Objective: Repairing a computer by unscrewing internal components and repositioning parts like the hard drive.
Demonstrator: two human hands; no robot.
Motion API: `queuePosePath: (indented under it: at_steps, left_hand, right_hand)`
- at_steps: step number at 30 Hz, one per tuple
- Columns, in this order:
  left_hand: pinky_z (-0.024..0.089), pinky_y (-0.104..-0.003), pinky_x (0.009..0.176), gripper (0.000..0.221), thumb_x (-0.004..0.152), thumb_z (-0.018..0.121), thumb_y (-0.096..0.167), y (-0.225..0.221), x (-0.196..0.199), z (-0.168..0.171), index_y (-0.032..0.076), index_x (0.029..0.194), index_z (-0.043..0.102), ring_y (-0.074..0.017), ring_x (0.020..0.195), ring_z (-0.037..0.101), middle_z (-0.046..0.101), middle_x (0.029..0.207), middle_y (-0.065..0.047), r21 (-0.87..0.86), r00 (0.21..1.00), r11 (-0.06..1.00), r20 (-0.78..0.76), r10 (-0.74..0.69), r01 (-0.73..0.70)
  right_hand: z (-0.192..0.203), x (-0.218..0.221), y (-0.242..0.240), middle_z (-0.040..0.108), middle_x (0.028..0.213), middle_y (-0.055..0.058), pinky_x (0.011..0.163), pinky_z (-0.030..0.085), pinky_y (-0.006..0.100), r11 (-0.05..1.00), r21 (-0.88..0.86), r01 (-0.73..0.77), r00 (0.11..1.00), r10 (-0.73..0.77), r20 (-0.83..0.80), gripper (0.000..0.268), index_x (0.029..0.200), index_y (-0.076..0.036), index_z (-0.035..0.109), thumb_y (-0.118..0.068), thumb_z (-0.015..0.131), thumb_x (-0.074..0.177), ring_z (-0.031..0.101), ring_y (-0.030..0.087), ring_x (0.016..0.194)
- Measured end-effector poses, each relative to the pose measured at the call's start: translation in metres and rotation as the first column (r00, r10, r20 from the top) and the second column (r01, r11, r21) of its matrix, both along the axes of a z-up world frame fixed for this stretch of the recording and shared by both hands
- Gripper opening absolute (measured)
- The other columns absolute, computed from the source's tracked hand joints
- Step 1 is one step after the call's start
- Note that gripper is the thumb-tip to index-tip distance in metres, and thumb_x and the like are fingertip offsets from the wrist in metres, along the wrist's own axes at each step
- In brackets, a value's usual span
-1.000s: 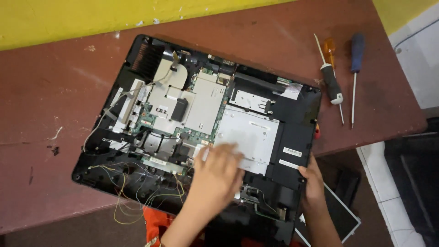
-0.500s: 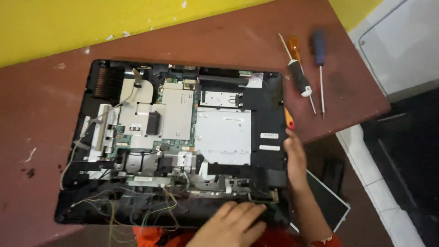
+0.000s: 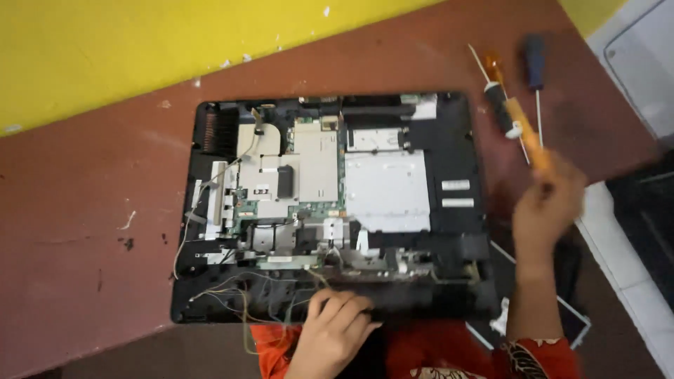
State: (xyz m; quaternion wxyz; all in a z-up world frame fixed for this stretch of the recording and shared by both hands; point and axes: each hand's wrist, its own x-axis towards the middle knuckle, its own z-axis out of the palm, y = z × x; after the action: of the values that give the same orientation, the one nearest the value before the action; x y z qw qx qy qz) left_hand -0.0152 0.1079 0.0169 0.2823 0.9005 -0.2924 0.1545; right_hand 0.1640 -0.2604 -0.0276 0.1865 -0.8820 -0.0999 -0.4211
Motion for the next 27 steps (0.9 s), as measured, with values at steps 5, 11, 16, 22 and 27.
queuePosePath:
  at_steps: [5,11,16,22,27]
  left_hand:
    - [0.044,-0.045,0.087,0.022,0.103,0.069,0.018,0.008,0.008,-0.001,0.004,0.088,0.063,-0.0286,0.099,0.061,0.067,0.109,-0.010,-0.037,0.983,0.990,0.125,-0.132,0.137]
    - [0.043,-0.045,0.092,0.019,0.107,0.059,0.009,0.019,0.016,0.008,0.001,0.090,0.062,-0.0316,0.098,0.060,0.067,0.106,-0.016,-0.140,0.958,0.951,0.129,-0.258,0.275]
    - [0.040,-0.050,0.101,0.013,0.103,0.066,0.009,0.052,0.009,0.037,0.001,0.113,0.066,-0.0316,0.113,0.060,0.063,0.125,-0.016,-0.211,0.921,0.897,0.069,-0.383,0.388]
    - [0.043,-0.044,0.094,0.018,0.102,0.059,0.025,0.138,0.012,0.066,0.012,0.108,0.070,-0.0215,0.103,0.069,0.073,0.113,-0.004,-0.277,0.969,0.928,0.066,-0.239,0.248]
    - [0.053,-0.041,0.089,0.028,0.100,0.050,0.027,0.197,0.019,0.062,0.007,0.093,0.068,-0.0221,0.084,0.073,0.075,0.091,-0.008,-0.541,0.998,0.838,-0.053,0.046,-0.067]
  right_hand:
    - [0.051,-0.099,0.035,0.063,0.122,0.030,0.093,0.047,0.052,0.977,0.053,0.205,0.979,-0.204,-0.015,0.027,0.137,0.015,0.064,0.018,0.053,0.112,0.058,0.045,0.110]
    - [0.107,-0.161,0.142,0.060,0.133,0.023,0.103,0.048,0.051,0.965,0.041,0.260,0.858,-0.211,-0.467,0.044,0.139,-0.001,0.064,0.004,0.063,0.095,0.057,0.041,0.124]
    - [0.103,-0.153,0.191,0.061,0.127,0.023,0.110,0.046,0.045,0.965,0.251,0.072,0.959,0.002,-0.282,0.029,0.126,0.005,0.059,0.002,0.069,0.100,0.059,0.037,0.120]
    - [0.096,-0.100,0.202,0.051,0.133,0.017,0.104,0.052,0.044,0.624,0.781,-0.040,0.966,0.224,-0.129,0.065,0.125,-0.007,0.049,-0.066,0.056,0.098,0.058,0.033,0.123]
    - [0.074,-0.018,0.193,0.057,0.148,0.027,0.119,0.045,0.056,0.195,0.979,-0.063,0.701,0.706,-0.095,0.046,0.113,-0.018,0.064,-0.059,0.044,0.103,0.056,0.039,0.144]
